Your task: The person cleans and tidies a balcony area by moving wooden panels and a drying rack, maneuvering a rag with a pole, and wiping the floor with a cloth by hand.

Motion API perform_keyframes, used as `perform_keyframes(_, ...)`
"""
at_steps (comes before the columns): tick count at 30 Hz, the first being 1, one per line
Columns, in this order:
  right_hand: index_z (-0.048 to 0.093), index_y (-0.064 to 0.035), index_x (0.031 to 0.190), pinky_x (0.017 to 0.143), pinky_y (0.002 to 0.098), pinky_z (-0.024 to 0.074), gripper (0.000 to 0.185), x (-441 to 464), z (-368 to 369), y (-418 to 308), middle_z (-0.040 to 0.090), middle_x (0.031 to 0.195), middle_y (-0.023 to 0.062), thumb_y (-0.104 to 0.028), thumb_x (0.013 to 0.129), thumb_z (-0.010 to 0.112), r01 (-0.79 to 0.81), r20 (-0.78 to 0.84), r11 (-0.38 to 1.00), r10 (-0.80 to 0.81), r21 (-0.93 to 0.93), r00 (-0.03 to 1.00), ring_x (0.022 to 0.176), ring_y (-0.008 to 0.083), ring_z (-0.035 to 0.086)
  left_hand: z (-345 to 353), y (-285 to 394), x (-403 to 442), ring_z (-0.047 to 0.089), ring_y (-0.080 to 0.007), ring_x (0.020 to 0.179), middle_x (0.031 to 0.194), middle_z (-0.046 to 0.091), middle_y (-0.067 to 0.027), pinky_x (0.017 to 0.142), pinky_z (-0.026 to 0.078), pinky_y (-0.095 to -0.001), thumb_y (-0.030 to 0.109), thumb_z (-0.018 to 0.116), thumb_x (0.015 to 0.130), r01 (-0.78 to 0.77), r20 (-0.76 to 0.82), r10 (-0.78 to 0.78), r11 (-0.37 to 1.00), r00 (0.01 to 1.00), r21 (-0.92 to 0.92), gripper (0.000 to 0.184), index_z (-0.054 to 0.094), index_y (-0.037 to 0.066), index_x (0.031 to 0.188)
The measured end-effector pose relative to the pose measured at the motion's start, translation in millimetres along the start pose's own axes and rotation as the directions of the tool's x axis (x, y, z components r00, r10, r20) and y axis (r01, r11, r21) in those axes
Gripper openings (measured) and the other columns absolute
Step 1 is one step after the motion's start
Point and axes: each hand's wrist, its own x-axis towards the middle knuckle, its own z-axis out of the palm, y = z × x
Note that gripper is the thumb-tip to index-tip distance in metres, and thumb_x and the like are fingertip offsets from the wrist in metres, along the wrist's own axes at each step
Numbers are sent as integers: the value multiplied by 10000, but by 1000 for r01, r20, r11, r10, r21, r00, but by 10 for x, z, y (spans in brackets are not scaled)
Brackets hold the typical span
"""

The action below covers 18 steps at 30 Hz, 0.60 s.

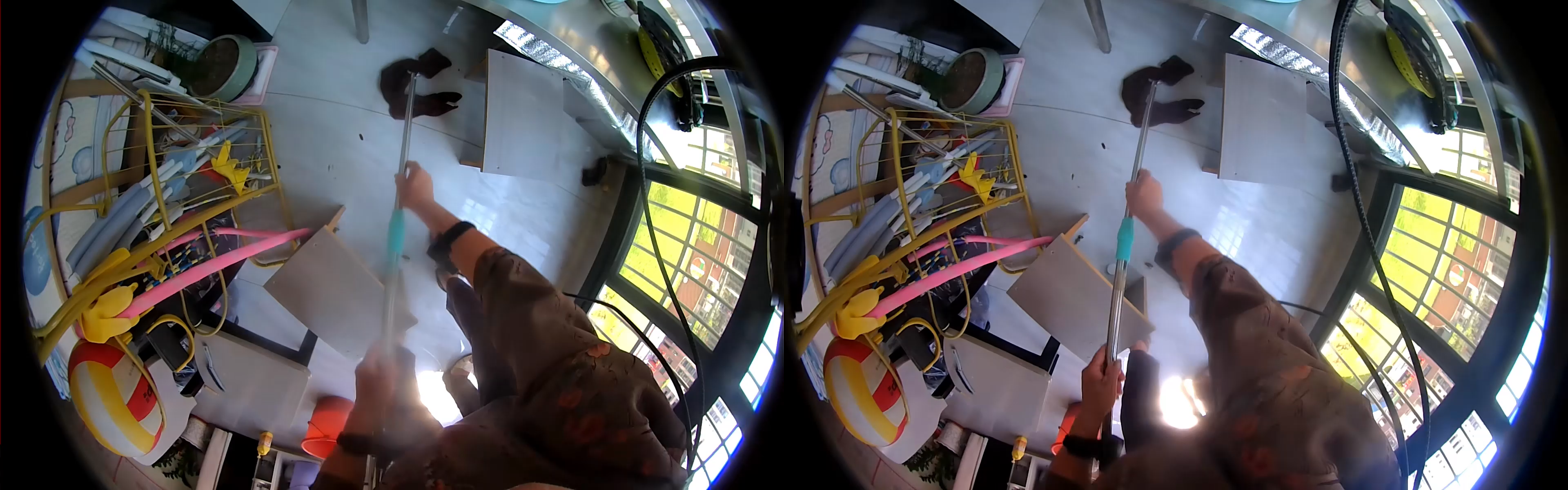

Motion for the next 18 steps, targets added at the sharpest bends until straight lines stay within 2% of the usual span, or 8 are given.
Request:
perform_keyframes(1, 536, 19, 1023, 700, 437, 469, 354, 197, -64, 53, 610, 767, 226, -201, 747, 559, 32, -44, 999, -34, -39, 998, 755, 376, 594, 70, -84, 196, 417, -48, 401, 582, 487, -9, 358, 352, -196, 95, 443, 858, -149, 12, 149, 987, 989, 66, 283, 508, 32, 1126)
perform_keyframes(5, 547, -18, 867, 665, 455, 473, 210, 696, -380, 168, 614, 765, 195, -205, 772, 521, -75, -67, 982, 64, -176, 996, 752, 366, 600, 297, 195, 587, 416, -46, 411, 586, 484, -7, 360, 351, -194, 102, 444, 864, -124, 88, 131, 989, 988, -78, 276, 504, 19, 1120)
perform_keyframes(9, 580, 12, 815, 646, 412, 486, 237, 248, -291, 314, 606, 706, 203, -212, 750, 534, -57, -33, 998, 56, -12, 998, 710, 362, 607, 200, 30, 312, 415, -51, 432, 595, 480, -3, 378, 354, -194, 106, 463, 853, -172, 49, 167, 971, 985, 163, 310, 497, 15, 1147)
perform_keyframes(10, 579, 10, 827, 627, 409, 485, 236, 73, -195, 368, 603, 686, 198, -211, 751, 548, -77, -12, 997, 77, 0, 997, 690, 358, 606, 124, 16, 124, 420, -54, 437, 597, 479, -3, 384, 360, -196, 106, 468, 847, -135, 2, 136, 982, 991, 133, 322, 496, 15, 1154)
perform_keyframes(11, 578, 8, 838, 607, 407, 484, 236, -131, -114, 389, 600, 666, 194, -210, 751, 561, -96, 10, 995, 96, 13, 995, 670, 355, 606, -19, 27, -65, 444, -61, 460, 603, 481, -9, 398, 377, -203, 101, 477, 833, 148, 40, -152, 985, 988, 88, 340, 494, 14, 1161)
perform_keyframes(12, 580, 3, 864, 593, 410, 478, 238, -367, -67, 370, 600, 661, 194, -206, 751, 570, -153, 59, 986, 148, 73, 987, 659, 350, 606, -81, 102, -281, 531, -168, 529, 627, 563, -85, 479, 437, -315, 239, 462, 868, 253, 2, -253, 965, 967, 76, 286, 533, 57, 1077)
perform_keyframes(15, 577, 2, 970, 652, 421, 486, 310, -1132, 22, 323, 614, 728, 202, -223, 756, 585, -153, 168, 988, 150, 5, 974, 725, 350, 614, -238, -252, -942, 568, -182, 602, 675, 574, -117, 556, 465, -323, 253, 465, 866, 194, -25, -197, 925, 980, 327, 287, 527, 99, 1100)
perform_keyframes(18, 564, -3, 966, 744, 453, 466, 300, -1852, 77, 201, 605, 862, 229, -233, 774, 555, -244, 305, 968, 251, -60, 919, 833, 390, 587, -262, -486, -1602, 453, -86, 509, 582, 486, -16, 451, 366, -252, 116, 474, 832, 416, -118, -407, 906, 906, 72, 100, 522, 34, 865)
